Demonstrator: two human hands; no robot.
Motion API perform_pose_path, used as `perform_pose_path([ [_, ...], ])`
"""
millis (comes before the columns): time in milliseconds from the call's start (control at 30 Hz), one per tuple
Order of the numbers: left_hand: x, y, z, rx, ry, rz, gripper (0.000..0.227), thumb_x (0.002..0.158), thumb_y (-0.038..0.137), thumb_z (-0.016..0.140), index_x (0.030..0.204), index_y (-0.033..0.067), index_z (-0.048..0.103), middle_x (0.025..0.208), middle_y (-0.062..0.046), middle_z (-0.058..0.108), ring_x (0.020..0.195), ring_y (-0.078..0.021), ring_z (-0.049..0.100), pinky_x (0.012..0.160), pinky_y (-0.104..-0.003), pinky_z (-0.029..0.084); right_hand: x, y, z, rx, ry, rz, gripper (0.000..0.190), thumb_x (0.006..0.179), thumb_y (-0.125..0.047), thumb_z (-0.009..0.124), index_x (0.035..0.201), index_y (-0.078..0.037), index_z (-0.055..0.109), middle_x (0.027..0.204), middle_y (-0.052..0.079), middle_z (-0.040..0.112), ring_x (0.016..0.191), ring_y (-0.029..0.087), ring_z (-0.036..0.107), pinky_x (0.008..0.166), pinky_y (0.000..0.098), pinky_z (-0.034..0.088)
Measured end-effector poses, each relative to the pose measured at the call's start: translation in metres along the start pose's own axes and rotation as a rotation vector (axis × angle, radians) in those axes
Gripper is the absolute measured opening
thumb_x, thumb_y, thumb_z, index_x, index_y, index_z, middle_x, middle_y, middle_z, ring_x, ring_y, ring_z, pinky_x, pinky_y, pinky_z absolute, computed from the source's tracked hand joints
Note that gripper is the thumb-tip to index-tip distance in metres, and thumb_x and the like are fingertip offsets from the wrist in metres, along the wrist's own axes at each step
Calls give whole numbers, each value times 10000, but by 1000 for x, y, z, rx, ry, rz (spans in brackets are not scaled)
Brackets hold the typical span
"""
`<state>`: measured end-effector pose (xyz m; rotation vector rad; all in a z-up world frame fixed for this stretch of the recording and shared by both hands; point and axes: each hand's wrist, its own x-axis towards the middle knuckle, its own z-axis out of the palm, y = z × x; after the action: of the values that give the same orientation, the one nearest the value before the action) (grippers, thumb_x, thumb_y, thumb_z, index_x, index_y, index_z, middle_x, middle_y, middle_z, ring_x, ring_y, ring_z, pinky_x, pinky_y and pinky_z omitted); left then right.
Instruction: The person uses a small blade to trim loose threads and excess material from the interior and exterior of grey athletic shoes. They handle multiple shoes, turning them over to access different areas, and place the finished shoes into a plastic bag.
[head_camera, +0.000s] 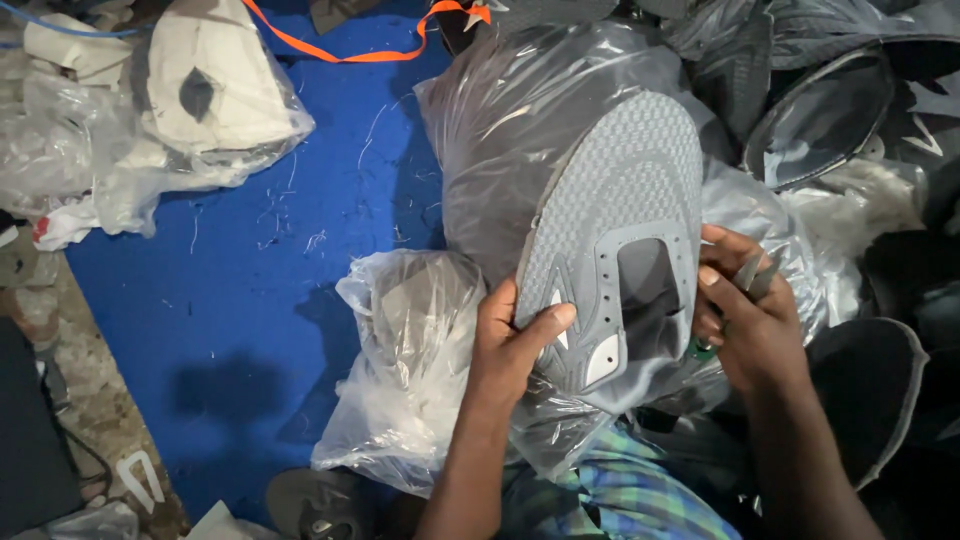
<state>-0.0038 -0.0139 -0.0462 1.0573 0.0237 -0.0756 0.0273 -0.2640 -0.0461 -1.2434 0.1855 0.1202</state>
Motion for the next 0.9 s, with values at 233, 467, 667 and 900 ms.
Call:
perform_pose_path([
  [233,-18,26,13,393,180,296,273,970,76,745,1215,-38,707,1018,-50,724,896,-106,649,816,-290,549,-3,-10,11,-44,-20,-10,422,966,15,508,1381,-60,529,1227,35,671,618,74,470,491,209,353],
  [467,22,28,25,-357,573,374,390,1002,144,632,1340,-13,518,1272,-119,638,1161,-226,613,1000,-419,519,6,-1,1,42,-57,-21,333,998,-25,533,1330,-34,553,1135,102,670,576,88,460,475,216,354],
  [667,14,24,98,-435,545,394,605,952,168,623,1514,122,402,1443,-87,569,1301,-235,556,1090,-424,467,13,26,-18,7,32,14,364,966,-9,511,1328,-8,548,1048,110,672,583,92,476,466,226,348],
  [900,-7,3,125,-224,212,304,491,1019,180,628,1471,67,475,1418,-104,580,1299,-215,557,1115,-367,451,8,-1,6,29,6,13,285,1043,-96,523,1323,-46,540,1068,108,693,563,54,411,467,210,323],
])
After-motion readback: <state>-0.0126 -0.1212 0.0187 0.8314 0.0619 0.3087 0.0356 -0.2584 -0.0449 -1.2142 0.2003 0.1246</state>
